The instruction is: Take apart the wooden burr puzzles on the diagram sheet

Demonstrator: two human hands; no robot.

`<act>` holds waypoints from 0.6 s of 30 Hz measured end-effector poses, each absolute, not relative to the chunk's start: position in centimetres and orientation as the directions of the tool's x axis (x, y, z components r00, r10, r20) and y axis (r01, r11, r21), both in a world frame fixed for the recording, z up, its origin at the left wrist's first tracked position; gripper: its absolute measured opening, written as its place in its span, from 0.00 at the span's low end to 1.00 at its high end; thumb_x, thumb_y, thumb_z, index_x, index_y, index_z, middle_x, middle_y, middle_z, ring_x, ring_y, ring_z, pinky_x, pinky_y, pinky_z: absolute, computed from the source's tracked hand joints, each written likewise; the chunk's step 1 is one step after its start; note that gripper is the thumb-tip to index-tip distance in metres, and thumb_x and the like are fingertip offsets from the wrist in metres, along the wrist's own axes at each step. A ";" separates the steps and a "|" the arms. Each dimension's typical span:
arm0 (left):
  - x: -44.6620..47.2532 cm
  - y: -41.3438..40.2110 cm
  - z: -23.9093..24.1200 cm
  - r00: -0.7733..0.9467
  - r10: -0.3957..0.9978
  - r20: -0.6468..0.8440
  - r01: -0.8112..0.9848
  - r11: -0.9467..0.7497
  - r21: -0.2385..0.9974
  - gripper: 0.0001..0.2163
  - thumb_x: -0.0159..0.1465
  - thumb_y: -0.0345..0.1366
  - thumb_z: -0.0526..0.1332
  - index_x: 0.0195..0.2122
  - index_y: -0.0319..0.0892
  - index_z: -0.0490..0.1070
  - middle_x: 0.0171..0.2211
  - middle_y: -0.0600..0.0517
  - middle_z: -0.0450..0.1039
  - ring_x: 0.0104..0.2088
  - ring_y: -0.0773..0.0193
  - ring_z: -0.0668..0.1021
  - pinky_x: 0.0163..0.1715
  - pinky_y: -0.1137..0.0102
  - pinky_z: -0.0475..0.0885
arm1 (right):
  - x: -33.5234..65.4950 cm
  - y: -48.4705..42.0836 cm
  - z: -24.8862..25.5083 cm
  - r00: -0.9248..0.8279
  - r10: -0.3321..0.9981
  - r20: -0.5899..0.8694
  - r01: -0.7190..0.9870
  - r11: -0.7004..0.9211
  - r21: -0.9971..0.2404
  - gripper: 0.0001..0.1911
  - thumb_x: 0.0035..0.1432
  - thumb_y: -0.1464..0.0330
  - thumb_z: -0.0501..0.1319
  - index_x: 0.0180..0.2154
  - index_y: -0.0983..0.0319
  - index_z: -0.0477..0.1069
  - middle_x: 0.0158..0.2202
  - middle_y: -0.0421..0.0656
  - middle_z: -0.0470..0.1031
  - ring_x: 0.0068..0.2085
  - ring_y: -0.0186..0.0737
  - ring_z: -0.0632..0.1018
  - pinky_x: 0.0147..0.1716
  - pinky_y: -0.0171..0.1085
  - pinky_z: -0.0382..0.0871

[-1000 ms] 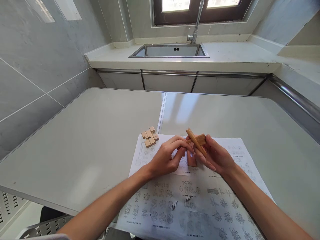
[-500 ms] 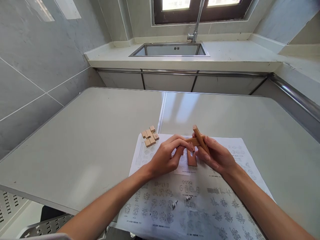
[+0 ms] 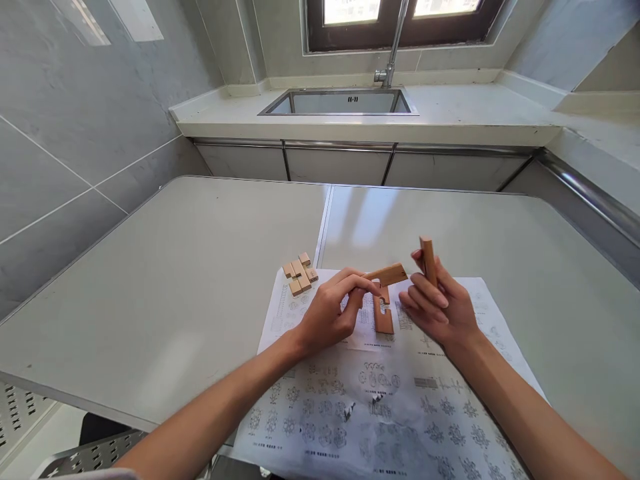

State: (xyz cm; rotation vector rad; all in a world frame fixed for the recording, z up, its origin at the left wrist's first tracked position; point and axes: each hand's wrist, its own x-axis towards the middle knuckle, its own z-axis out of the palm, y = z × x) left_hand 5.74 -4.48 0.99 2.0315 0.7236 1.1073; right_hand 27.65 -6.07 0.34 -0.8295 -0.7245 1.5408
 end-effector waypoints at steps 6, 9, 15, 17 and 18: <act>5.9 -4.4 0.9 0.435 0.761 0.482 0.200 -0.603 0.772 0.10 0.73 0.26 0.55 0.43 0.41 0.75 0.42 0.48 0.78 0.41 0.63 0.80 0.43 0.67 0.76 | 27.3 -5.6 0.9 -0.018 0.993 -0.116 -0.547 -0.107 -0.831 0.10 0.65 0.58 0.64 0.36 0.56 0.75 0.18 0.30 0.54 0.15 0.30 0.50 0.19 0.37 0.53; 5.9 -4.5 0.8 0.452 0.735 0.506 0.242 -0.647 0.723 0.10 0.73 0.26 0.54 0.43 0.41 0.75 0.41 0.49 0.78 0.38 0.65 0.79 0.40 0.69 0.75 | 26.8 -5.5 0.6 -0.048 0.992 -0.117 -0.496 -0.125 -0.859 0.12 0.64 0.57 0.65 0.34 0.58 0.73 0.21 0.33 0.59 0.17 0.30 0.56 0.19 0.38 0.55; 6.0 -4.9 0.6 0.455 0.719 0.525 0.383 -0.691 0.613 0.10 0.71 0.27 0.55 0.41 0.42 0.76 0.37 0.50 0.77 0.29 0.69 0.74 0.32 0.72 0.72 | 26.8 -5.5 0.0 -0.040 0.994 -0.100 -0.479 -0.107 -0.871 0.14 0.67 0.58 0.64 0.31 0.59 0.69 0.24 0.36 0.64 0.19 0.31 0.61 0.20 0.37 0.57; 6.0 -5.0 0.6 0.470 0.710 0.524 0.423 -0.703 0.572 0.10 0.70 0.27 0.56 0.39 0.42 0.77 0.35 0.51 0.76 0.28 0.70 0.74 0.30 0.73 0.71 | 26.6 -5.6 -0.1 -0.018 0.995 -0.095 -0.438 -0.093 -0.894 0.17 0.68 0.58 0.63 0.29 0.59 0.67 0.24 0.36 0.65 0.19 0.31 0.62 0.21 0.37 0.59; 6.0 -5.1 0.6 0.482 0.702 0.524 0.443 -0.711 0.546 0.10 0.69 0.28 0.56 0.39 0.42 0.78 0.34 0.52 0.76 0.27 0.70 0.73 0.30 0.73 0.71 | 26.4 -5.7 -0.1 -0.006 0.996 -0.090 -0.408 -0.085 -0.909 0.18 0.68 0.57 0.63 0.28 0.59 0.67 0.24 0.36 0.66 0.19 0.31 0.62 0.22 0.37 0.60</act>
